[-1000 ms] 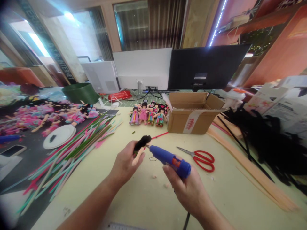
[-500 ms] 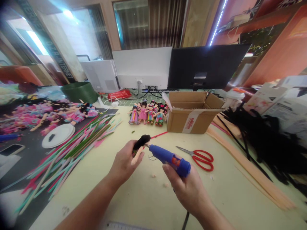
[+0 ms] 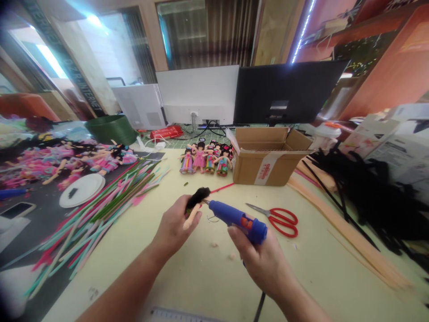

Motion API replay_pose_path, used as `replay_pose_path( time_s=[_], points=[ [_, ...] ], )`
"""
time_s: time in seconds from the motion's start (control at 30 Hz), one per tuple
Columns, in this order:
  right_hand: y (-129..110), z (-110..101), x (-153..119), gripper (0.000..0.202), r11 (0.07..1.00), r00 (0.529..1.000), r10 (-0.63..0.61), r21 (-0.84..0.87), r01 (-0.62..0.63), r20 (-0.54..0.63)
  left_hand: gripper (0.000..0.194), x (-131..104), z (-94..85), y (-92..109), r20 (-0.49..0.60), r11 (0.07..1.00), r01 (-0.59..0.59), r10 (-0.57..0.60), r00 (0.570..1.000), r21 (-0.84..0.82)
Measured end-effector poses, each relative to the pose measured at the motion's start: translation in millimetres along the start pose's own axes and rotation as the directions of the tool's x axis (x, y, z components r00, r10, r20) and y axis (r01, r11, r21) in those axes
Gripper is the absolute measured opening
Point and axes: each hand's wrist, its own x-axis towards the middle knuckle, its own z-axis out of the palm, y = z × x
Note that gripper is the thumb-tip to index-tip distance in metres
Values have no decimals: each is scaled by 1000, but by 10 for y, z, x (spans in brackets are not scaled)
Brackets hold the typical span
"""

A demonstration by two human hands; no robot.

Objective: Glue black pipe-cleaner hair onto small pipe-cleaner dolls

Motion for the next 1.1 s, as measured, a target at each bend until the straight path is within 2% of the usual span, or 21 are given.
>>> replay_pose_path(
  time_s=[0.37,0.8,1.1],
  points=[
    [35,-21,10,41,999,999,-33,-23,34,33,24,2,0,13,-1,1000,11,-11,1000,-8],
    [61,-46,15,44,1000,999,15,-26,-14,32,24,1,-1,15,1,1000,16,-16,1000,-7],
    [50,-62,22,46,998,999,3,-56,0,41,25,-1,-17,25,17,999,17,-16,1000,-39]
  ],
)
